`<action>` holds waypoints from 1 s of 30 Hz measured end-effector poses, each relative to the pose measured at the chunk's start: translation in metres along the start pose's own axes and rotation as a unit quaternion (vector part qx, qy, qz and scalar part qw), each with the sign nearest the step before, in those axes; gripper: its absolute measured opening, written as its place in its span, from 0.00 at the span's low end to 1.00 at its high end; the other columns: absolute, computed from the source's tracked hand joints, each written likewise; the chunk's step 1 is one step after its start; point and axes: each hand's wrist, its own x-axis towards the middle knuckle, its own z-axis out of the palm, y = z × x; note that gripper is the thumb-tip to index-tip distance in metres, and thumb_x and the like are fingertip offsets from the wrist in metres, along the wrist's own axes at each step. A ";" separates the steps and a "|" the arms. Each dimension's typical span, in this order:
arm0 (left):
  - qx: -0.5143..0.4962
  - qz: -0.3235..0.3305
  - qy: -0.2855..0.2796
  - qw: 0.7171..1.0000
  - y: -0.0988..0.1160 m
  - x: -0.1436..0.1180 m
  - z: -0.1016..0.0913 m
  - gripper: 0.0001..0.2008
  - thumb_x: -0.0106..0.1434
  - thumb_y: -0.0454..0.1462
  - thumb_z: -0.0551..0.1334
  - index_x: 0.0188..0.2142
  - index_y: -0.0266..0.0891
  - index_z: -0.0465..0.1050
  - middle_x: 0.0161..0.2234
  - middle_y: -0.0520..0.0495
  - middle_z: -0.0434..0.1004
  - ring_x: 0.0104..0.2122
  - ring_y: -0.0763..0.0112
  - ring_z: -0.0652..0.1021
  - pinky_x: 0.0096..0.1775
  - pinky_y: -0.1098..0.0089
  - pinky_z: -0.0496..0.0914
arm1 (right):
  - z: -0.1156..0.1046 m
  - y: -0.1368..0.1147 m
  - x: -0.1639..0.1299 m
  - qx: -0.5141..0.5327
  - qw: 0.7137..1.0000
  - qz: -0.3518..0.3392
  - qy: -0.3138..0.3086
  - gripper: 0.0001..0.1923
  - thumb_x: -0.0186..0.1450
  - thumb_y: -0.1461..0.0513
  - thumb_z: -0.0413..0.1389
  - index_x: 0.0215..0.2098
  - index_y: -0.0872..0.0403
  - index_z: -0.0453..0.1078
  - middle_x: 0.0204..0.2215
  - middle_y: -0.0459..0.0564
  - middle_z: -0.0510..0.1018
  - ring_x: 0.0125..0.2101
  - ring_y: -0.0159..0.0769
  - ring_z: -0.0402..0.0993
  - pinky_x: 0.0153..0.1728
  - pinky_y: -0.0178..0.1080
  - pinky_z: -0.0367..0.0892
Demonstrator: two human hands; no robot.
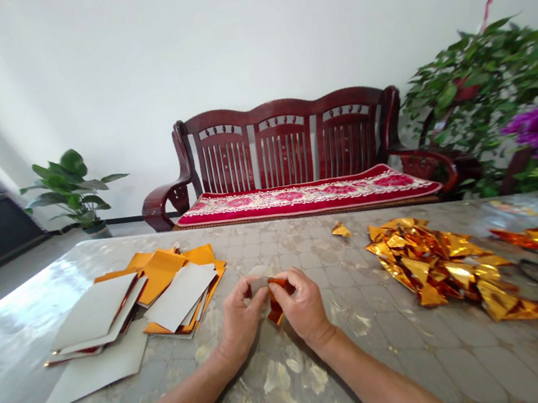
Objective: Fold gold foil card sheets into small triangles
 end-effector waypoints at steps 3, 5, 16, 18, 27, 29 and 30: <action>0.010 0.022 0.011 1.000 0.004 0.000 -0.002 0.06 0.61 0.37 0.61 0.32 0.41 0.78 0.28 0.51 0.76 0.30 0.70 0.73 0.36 0.72 0.65 | 0.000 -0.002 0.000 -0.009 1.000 -0.021 0.002 0.05 0.63 0.61 0.57 0.29 0.52 0.72 0.26 0.45 0.73 0.27 0.34 0.69 0.31 0.35 0.65; 0.013 0.031 0.008 0.999 0.005 0.000 -0.002 0.06 0.61 0.37 0.62 0.31 0.40 0.78 0.28 0.51 0.76 0.30 0.70 0.72 0.35 0.73 0.65 | 0.000 -0.002 0.000 -0.013 0.999 -0.032 0.008 0.04 0.63 0.61 0.57 0.30 0.52 0.72 0.26 0.45 0.73 0.28 0.33 0.69 0.31 0.35 0.65; -0.011 -0.003 0.000 1.000 0.007 -0.001 -0.001 0.10 0.63 0.40 0.59 0.31 0.38 0.77 0.25 0.52 0.74 0.27 0.72 0.71 0.32 0.74 0.64 | -0.002 -0.004 0.000 -0.028 0.993 -0.115 0.023 0.03 0.64 0.64 0.57 0.33 0.51 0.72 0.28 0.46 0.73 0.30 0.34 0.70 0.33 0.35 0.66; -0.018 -0.008 0.004 1.000 0.008 -0.001 -0.001 0.10 0.62 0.39 0.59 0.30 0.38 0.77 0.24 0.53 0.73 0.26 0.73 0.71 0.31 0.75 0.63 | -0.002 -0.004 0.000 -0.034 0.991 -0.130 0.023 0.03 0.65 0.64 0.56 0.33 0.51 0.72 0.28 0.46 0.74 0.31 0.34 0.71 0.33 0.36 0.67; -0.027 -0.019 0.014 0.999 0.011 -0.001 -0.002 0.09 0.60 0.39 0.60 0.27 0.39 0.77 0.21 0.54 0.71 0.24 0.73 0.69 0.29 0.75 0.62 | -0.005 -0.004 0.000 -0.081 0.976 -0.200 0.020 0.07 0.65 0.65 0.56 0.37 0.49 0.75 0.28 0.48 0.75 0.31 0.36 0.71 0.34 0.39 0.67; -0.028 -0.019 0.017 0.999 0.012 -0.001 -0.003 0.09 0.59 0.39 0.60 0.26 0.40 0.77 0.21 0.54 0.72 0.24 0.73 0.69 0.29 0.75 0.62 | -0.006 -0.004 0.000 -0.092 0.972 -0.214 0.023 0.07 0.65 0.65 0.56 0.37 0.49 0.76 0.28 0.48 0.76 0.31 0.36 0.71 0.34 0.39 0.67; -0.029 -0.020 0.018 0.999 0.013 -0.001 -0.003 0.09 0.59 0.39 0.60 0.26 0.40 0.77 0.21 0.54 0.72 0.24 0.73 0.69 0.29 0.75 0.63 | -0.006 -0.004 0.000 -0.098 0.970 -0.219 0.024 0.07 0.65 0.65 0.56 0.37 0.49 0.76 0.28 0.48 0.76 0.31 0.36 0.71 0.34 0.40 0.66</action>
